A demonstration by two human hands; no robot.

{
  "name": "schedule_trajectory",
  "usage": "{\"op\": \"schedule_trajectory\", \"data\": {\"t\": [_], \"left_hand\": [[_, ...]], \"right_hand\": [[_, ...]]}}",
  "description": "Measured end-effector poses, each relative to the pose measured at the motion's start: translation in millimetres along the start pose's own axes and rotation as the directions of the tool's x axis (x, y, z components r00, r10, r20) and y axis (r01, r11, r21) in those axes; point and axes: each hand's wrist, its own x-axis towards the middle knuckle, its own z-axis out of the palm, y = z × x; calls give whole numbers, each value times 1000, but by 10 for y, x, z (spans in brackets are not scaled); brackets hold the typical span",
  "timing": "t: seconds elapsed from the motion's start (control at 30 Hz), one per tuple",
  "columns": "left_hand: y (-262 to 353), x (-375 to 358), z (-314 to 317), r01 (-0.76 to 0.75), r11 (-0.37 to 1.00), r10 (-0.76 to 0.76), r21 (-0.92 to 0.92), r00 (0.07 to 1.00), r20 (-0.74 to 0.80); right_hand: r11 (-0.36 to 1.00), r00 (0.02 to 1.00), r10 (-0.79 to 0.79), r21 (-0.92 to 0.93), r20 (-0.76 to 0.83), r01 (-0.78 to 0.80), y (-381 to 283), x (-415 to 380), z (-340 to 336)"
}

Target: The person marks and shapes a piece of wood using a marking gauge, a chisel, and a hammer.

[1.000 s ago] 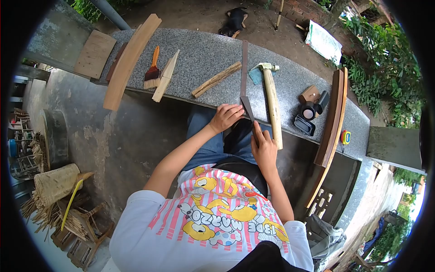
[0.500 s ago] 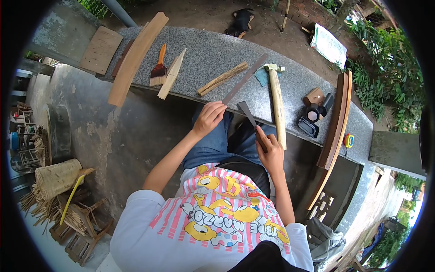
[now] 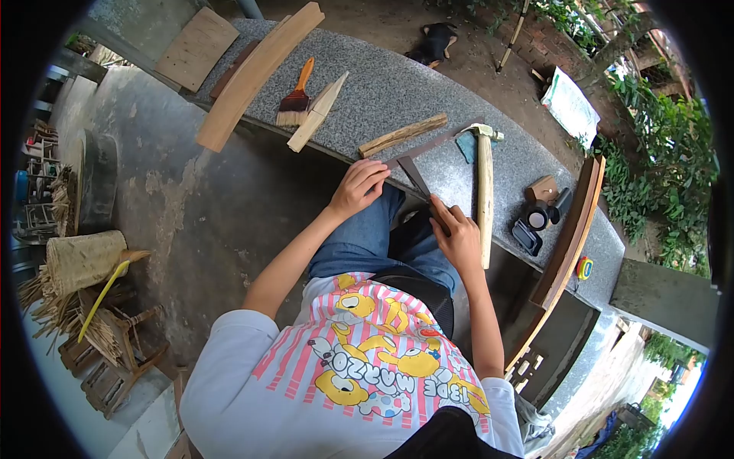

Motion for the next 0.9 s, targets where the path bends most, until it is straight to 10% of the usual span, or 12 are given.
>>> {"op": "schedule_trajectory", "data": {"t": [0.9], "left_hand": [[-48,-42,1,-12,999,11,-52,1000,-17]], "right_hand": [[996,995,-90,-33,-34,89,64,3,53]]}}
